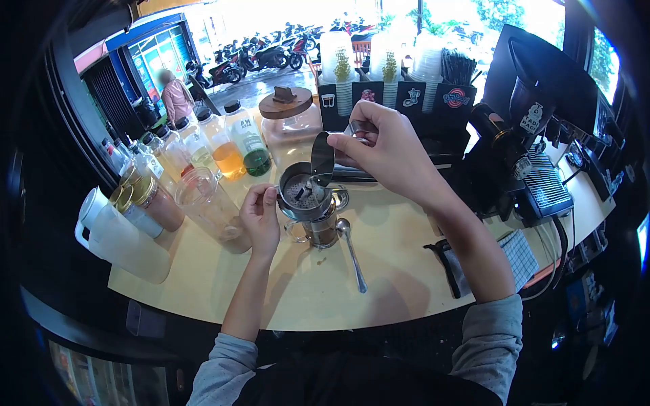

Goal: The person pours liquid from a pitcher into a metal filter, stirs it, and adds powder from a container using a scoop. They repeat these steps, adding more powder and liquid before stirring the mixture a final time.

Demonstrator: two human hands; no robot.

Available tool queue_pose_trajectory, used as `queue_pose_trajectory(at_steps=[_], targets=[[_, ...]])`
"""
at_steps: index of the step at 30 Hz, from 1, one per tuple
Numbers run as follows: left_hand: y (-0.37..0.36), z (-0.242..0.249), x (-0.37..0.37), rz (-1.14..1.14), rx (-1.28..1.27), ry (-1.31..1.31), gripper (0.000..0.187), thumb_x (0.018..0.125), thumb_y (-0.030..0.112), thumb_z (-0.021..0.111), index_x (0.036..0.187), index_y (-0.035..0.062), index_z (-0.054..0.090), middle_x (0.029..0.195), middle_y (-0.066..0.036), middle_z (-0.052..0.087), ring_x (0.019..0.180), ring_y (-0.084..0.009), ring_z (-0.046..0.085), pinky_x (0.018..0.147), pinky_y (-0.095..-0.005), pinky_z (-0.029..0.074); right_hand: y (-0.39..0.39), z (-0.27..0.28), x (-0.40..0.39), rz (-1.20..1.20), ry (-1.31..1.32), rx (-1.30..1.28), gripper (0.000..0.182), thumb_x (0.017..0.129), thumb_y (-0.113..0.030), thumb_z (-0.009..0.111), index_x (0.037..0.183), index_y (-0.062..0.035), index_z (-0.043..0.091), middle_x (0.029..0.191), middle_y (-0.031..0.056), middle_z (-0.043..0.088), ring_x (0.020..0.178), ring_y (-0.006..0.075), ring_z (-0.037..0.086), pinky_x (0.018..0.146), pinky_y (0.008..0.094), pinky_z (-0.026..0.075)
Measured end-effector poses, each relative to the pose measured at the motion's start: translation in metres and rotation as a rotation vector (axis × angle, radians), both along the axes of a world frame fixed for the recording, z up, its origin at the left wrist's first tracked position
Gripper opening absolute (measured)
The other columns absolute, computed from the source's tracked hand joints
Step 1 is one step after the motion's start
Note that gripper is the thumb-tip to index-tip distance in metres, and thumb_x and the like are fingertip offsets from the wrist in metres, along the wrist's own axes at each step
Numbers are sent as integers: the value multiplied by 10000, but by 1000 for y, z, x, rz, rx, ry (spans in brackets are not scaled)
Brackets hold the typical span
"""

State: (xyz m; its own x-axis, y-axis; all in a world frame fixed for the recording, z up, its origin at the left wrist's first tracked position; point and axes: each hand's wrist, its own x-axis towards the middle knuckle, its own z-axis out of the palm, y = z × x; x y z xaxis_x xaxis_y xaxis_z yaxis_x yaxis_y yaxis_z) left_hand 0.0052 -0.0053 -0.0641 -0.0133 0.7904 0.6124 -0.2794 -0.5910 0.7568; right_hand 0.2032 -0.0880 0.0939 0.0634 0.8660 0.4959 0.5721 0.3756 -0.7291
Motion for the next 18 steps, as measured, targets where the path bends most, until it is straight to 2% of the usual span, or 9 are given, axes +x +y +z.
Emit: queue_pose_trajectory(at_steps=[3, 6, 11, 18], targets=[[-1, 1, 0, 35, 56, 36, 180, 935, 188, 605, 919, 10, 591, 826, 7, 571, 753, -45, 504, 688, -196, 410, 1, -1, 2, -2, -14, 1, 319, 822, -117, 706, 695, -28, 428, 592, -57, 388, 587, 2, 402, 507, 193, 426], [0, 0, -1, 63, 74, 35, 196, 902, 180, 646, 892, -11, 604, 815, -30, 580, 753, -88, 526, 702, -223, 431, -1, 0, 1, -18, -48, 20, 307, 828, -106, 701, 704, -25, 431, 603, -57, 392, 595, 1, 392, 516, 188, 441], [1, 0, -4, 167, 237, 136, 186, 871, 165, 672, 880, -11, 613, 808, -61, 587, 741, -138, 537, 694, -254, 436, -5, 1, -2, 11, 69, -42, 258, 851, -66, 671, 741, -14, 443, 638, -59, 402, 618, -10, 405, 572, 178, 512], [-1, 2, -3, 202, 312, 160, 177, 862, 153, 678, 882, -12, 619, 824, -78, 607, 756, -151, 562, 699, -258, 446, -8, 1, -3, 22, 132, -80, 250, 856, -55, 660, 749, -9, 440, 676, -51, 414, 648, -13, 443, 631, 184, 563]])
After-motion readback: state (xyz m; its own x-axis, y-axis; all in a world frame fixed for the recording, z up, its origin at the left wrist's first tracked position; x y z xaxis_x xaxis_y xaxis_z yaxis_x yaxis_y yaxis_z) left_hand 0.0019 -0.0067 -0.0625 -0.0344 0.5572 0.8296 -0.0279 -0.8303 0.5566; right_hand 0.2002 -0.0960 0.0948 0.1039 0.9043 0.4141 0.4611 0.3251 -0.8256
